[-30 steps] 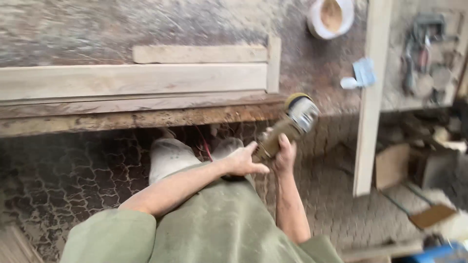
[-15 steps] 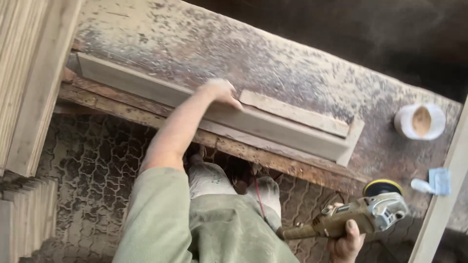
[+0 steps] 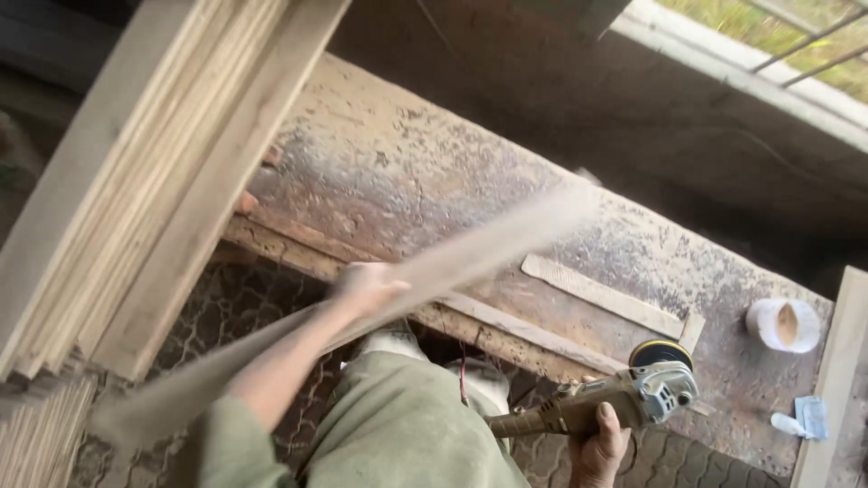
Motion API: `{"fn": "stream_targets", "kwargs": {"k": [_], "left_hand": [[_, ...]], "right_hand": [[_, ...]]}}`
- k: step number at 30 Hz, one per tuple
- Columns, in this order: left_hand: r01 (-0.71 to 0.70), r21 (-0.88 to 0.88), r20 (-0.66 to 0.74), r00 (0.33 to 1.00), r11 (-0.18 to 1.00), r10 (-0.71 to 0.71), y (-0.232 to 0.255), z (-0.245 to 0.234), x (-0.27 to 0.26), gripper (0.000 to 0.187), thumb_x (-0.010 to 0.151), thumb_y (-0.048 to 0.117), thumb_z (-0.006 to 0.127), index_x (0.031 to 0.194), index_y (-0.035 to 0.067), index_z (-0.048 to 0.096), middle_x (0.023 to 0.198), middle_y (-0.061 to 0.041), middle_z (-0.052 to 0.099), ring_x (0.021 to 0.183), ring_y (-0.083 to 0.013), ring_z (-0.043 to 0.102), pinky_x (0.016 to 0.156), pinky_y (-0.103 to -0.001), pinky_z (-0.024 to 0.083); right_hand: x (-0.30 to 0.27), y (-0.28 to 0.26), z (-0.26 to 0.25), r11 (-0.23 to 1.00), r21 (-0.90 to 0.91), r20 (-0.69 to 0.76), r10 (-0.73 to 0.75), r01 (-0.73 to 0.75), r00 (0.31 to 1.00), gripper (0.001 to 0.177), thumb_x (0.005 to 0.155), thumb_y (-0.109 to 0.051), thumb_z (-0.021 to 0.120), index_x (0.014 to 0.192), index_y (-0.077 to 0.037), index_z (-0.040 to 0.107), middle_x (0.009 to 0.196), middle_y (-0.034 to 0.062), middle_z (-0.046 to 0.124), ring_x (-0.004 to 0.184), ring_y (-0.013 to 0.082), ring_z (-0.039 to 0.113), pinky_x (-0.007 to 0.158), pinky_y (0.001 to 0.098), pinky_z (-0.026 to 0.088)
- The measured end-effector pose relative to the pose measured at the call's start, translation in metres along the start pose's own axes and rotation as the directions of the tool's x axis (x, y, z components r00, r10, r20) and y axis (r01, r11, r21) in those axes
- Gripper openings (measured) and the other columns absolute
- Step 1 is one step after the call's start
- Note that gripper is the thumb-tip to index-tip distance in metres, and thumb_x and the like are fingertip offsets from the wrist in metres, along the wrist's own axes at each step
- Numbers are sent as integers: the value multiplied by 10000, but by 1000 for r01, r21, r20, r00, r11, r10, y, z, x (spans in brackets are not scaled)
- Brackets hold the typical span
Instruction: The recorder is sanding wooden planks using a power sander and applying glue to gaps.
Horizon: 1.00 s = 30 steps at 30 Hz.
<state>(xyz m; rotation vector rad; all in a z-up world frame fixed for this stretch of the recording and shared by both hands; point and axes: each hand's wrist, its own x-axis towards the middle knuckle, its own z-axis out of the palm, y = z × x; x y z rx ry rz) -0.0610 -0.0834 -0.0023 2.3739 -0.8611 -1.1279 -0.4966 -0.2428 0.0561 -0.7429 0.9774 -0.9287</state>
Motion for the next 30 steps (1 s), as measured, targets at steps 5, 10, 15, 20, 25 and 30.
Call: {"fn": "stream_targets", "kwargs": {"k": [5,10,15,20,25,30], "left_hand": [[327,-379,-179,892,866,-415,-78,-147,0,258,985,270,753,993,14,726,708,-66,683,384,-103,472,293,-237,387],[171,-631,-338,818,757,-466,-148,-218,71,351,934,260,846,1036,-21,661,838,-150,713,593,-200,674,439,-262,524],[215,412,-754,626,885,199,-224,-179,139,538,949,469,806,1164,-18,728,1312,-267,509,1151,-427,478,953,-612,291],[321,730,-497,856,603,145,-293,-124,167,822,970,783,340,1568,227,441,1736,-298,148,1602,-486,65,1194,-746,-87],[447,709,-576,814,545,81,-329,-126,174,755,1087,828,352,1412,204,628,1822,-248,176,1657,-457,44,1198,-707,-165],[110,523,-524,824,845,216,-185,-81,126,705,949,528,643,1303,-80,674,1674,-430,232,1478,-591,189,1111,-712,111]], "right_hand": [[13,3,78,979,-204,11,-9,11,1000,717,824,-243,703,1461,-36,448,1059,127,621,894,239,639,837,381,563],[14,5,115,965,-258,-44,35,-45,998,648,856,-184,618,1456,4,463,1147,234,632,958,301,620,847,428,521],[-5,4,113,957,-290,-75,-10,-12,997,579,851,-149,644,1396,-10,506,1127,147,616,945,247,603,865,385,496],[-18,0,119,966,-260,-113,-31,0,993,599,881,-142,615,1451,-15,484,1140,196,658,950,280,638,868,392,519],[-23,-4,106,965,-260,-161,-52,9,986,571,873,-166,654,1409,-28,515,1098,152,666,897,228,653,813,340,537],[-8,2,92,980,-193,-246,-86,38,966,360,841,-91,707,1165,31,607,977,126,660,801,216,641,750,331,543]]}}
